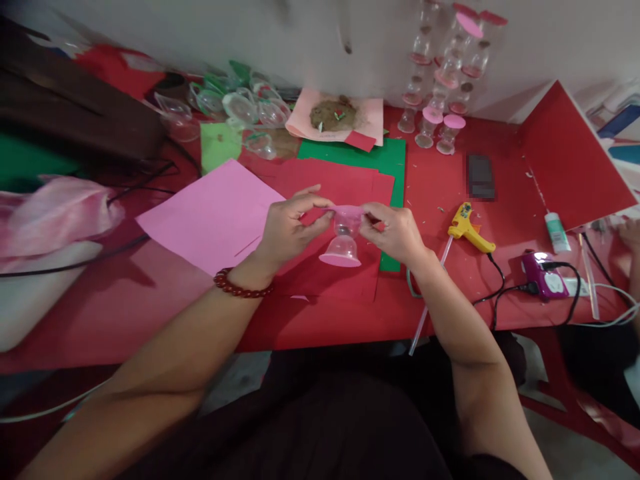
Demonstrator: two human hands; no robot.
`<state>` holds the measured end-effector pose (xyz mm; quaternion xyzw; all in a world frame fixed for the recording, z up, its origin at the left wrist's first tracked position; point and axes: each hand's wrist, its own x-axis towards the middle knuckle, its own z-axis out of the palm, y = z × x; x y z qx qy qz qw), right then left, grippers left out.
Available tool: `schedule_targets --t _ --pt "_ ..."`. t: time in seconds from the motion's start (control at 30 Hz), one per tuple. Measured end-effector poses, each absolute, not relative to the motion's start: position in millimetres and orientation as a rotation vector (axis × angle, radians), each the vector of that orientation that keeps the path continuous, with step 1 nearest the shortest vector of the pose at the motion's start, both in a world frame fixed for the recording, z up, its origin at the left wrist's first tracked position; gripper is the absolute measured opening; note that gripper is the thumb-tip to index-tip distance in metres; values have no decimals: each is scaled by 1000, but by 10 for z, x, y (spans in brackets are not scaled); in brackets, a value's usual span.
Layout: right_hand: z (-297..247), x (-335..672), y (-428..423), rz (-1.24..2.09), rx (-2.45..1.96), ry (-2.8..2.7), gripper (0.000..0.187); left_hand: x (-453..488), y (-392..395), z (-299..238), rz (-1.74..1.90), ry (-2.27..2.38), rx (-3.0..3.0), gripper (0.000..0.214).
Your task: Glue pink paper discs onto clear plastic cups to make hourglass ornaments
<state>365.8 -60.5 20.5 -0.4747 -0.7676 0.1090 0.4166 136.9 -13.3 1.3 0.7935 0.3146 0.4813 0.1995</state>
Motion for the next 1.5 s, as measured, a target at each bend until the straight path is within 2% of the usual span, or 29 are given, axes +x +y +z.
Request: schedule_targets --t 0.13,0.37,0.6,0.73,0.8,0.9,1.0,1.2,1.5 --pt "203 3664 -590 411 -1193 -1879 16 1392 -141 3 1336 866 2201 33" --pt "150 3675 -553 432 -1194 -1793 17 1368 -136 -59 1274 916 2005 35" --pt "254 3588 -545 436 -1242 -1860 26 1394 -147 -9 1254 981 1801 32" --pt "482 3964 -655 381 -1440 -1908 23 1400 -160 38 1296 1063 1712 23" --pt "512 4350 -772 252 -1624 -1865 25 1394 -156 40 1326 1091 1677 21" --pt "376 4940 -995 40 -1970 -1793 38 1387 -137 11 1390 1115 1649 18" --pt "147 5278 -1180 96 -2218 -1738 53 1394 -106 -49 1426 1141 1649 12" --pt "-18 5278 -1271 66 -2285 -1680 47 1413 -26 -168 1459 1198 1650 14" --pt "264 5091 -1250 29 -2588 -1268 49 1447 10 -183 1518 1210 1578 13"
